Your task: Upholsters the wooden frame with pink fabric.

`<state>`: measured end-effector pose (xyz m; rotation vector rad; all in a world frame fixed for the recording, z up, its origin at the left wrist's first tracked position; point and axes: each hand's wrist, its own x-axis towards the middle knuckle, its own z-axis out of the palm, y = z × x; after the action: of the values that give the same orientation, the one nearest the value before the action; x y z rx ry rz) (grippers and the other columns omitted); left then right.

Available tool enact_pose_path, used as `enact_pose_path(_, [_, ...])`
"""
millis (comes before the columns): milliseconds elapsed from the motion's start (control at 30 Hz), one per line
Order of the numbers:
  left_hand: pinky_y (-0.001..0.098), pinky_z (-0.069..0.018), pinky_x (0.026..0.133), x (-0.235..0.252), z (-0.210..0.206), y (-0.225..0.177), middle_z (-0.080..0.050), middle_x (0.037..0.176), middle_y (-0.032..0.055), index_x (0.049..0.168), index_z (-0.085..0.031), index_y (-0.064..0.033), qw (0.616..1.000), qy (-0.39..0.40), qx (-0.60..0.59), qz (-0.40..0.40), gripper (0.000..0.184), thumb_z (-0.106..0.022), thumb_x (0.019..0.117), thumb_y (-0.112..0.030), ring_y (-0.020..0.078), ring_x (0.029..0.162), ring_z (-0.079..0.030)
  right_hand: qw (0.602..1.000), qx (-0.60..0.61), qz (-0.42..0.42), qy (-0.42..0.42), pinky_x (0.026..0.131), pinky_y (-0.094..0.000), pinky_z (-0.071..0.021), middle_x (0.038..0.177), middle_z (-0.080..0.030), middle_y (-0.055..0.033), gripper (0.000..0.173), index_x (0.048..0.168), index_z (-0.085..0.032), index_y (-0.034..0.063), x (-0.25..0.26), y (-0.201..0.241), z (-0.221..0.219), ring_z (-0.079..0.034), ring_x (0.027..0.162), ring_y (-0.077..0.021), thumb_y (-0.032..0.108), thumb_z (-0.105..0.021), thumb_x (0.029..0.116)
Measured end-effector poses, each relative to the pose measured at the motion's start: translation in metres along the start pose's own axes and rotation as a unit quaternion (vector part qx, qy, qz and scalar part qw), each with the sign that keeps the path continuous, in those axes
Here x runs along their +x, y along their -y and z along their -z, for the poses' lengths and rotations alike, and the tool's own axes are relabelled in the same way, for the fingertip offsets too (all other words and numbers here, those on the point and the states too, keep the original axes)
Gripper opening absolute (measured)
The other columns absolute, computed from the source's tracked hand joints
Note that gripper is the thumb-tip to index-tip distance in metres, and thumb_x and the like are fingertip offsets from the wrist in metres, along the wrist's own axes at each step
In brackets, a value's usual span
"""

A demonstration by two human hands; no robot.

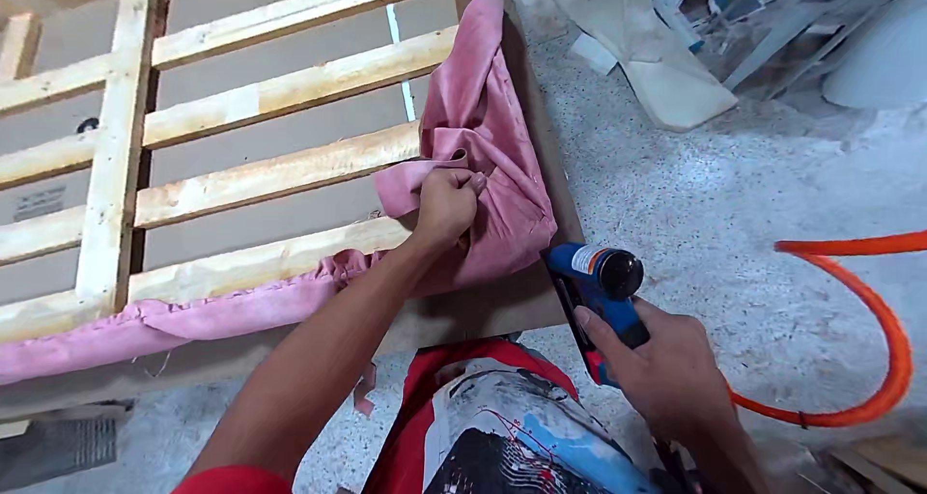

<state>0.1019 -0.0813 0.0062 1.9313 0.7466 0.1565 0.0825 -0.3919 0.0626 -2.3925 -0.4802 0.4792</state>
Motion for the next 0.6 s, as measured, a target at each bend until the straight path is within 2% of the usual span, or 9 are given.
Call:
enact_pose_path(100, [0.0436, -0.0510, 0.063, 0.010, -0.007, -0.005, -0.067, 0.071, 0.0072, 0.079, -0.075, -0.0075, 0.994, 0.007, -0.015, 0.108, 0.032, -0.064, 0.1004, -0.028, 0.0180, 0.066, -0.062, 0.999, 0.034, 0.018, 0.004, 0.042, -0.0287, -0.0549, 0.060, -0.062, 0.0112, 0.044, 0.088, -0.068, 0.0216, 0.008, 0.001, -0.003, -0.062, 0.048, -0.0031, 0.064, -0.058, 0.0930])
enact_pose_path(167, [0.0491, -0.0506, 0.065, 0.017, -0.015, -0.019, -0.065, 0.075, 0.0120, 0.077, -0.069, -0.0044, 0.987, 0.031, 0.007, 0.157, 0.034, -0.063, 0.0987, -0.030, 0.0247, 0.071, -0.062, 0.998, 0.056, 0.020, 0.003, 0.042, -0.0296, -0.0563, 0.062, -0.064, 0.0106, 0.043, 0.090, -0.069, 0.0201, 0.007, -0.001, -0.004, -0.063, 0.049, -0.0042, 0.062, -0.059, 0.0940])
enact_pose_path(200, [0.0524, -0.0523, 0.067, 0.016, -0.018, -0.028, -0.065, 0.080, 0.0141, 0.080, -0.067, -0.0032, 0.986, 0.046, 0.037, 0.153, 0.032, -0.062, 0.0984, -0.029, 0.0277, 0.075, -0.064, 0.998, 0.062, 0.014, 0.005, 0.043, -0.0305, -0.0575, 0.063, -0.065, 0.0102, 0.043, 0.091, -0.070, 0.0199, 0.006, -0.002, -0.004, -0.064, 0.049, -0.0051, 0.062, -0.060, 0.0939])
enact_pose_path(267, [0.0547, -0.0557, 0.072, 0.012, -0.021, -0.041, -0.067, 0.085, 0.0152, 0.083, -0.068, -0.0024, 0.983, 0.083, 0.149, 0.060, 0.024, -0.061, 0.0956, -0.021, 0.0307, 0.082, -0.068, 0.997, 0.073, 0.015, 0.010, 0.043, -0.0308, -0.0571, 0.062, -0.065, 0.0097, 0.041, 0.091, -0.069, 0.0196, 0.006, -0.003, -0.007, -0.063, 0.049, -0.0060, 0.059, -0.061, 0.0949])
enact_pose_path(333, [0.0540, -0.0568, 0.078, 0.013, -0.023, -0.037, -0.068, 0.089, 0.0150, 0.088, -0.068, -0.0037, 0.962, 0.119, 0.242, -0.048, 0.023, -0.060, 0.0977, -0.022, 0.0318, 0.091, -0.069, 0.997, 0.076, 0.014, 0.010, 0.041, -0.0308, -0.0562, 0.061, -0.064, 0.0089, 0.040, 0.089, -0.069, 0.0184, 0.007, -0.001, -0.011, -0.063, 0.047, -0.0068, 0.057, -0.061, 0.0953])
enact_pose_path(367, [0.0531, -0.0564, 0.079, 0.015, -0.023, -0.031, -0.068, 0.090, 0.0146, 0.088, -0.068, -0.0043, 0.955, 0.133, 0.257, -0.073, 0.024, -0.058, 0.0992, -0.023, 0.0316, 0.093, -0.069, 0.997, 0.070, 0.008, 0.011, 0.040, -0.0308, -0.0558, 0.060, -0.064, 0.0087, 0.040, 0.089, -0.069, 0.0180, 0.007, 0.000, -0.012, -0.063, 0.047, -0.0068, 0.057, -0.061, 0.0950])
enact_pose_path(467, [0.0496, -0.0545, 0.076, 0.025, -0.019, -0.018, -0.066, 0.083, 0.0120, 0.083, -0.066, -0.0048, 0.960, 0.142, 0.226, -0.085, 0.021, -0.059, 0.0967, -0.019, 0.0283, 0.086, -0.067, 0.999, 0.049, 0.001, 0.015, 0.041, -0.0314, -0.0568, 0.062, -0.066, 0.0082, 0.040, 0.091, -0.069, 0.0165, 0.007, 0.006, -0.012, -0.064, 0.048, -0.0069, 0.055, -0.061, 0.0962])
enact_pose_path(533, [0.0504, -0.0544, 0.074, 0.029, -0.012, -0.015, -0.065, 0.079, 0.0122, 0.080, -0.065, -0.0038, 0.972, 0.112, 0.194, -0.076, 0.021, -0.059, 0.0960, -0.017, 0.0284, 0.082, -0.067, 1.000, 0.022, 0.006, 0.014, 0.040, -0.0303, -0.0552, 0.061, -0.065, 0.0087, 0.039, 0.089, -0.068, 0.0180, 0.006, 0.013, -0.010, -0.063, 0.047, -0.0057, 0.056, -0.060, 0.0966])
enact_pose_path(600, [0.0471, -0.0524, 0.070, 0.036, -0.007, -0.019, -0.062, 0.074, 0.0101, 0.077, -0.063, -0.0052, 0.978, 0.077, 0.176, -0.080, 0.026, -0.057, 0.0994, -0.017, 0.0257, 0.076, -0.065, 1.000, -0.019, 0.012, -0.009, 0.040, -0.0294, -0.0531, 0.059, -0.063, 0.0089, 0.041, 0.086, -0.069, 0.0175, 0.003, 0.024, -0.007, -0.061, 0.047, -0.0039, 0.056, -0.060, 0.0956])
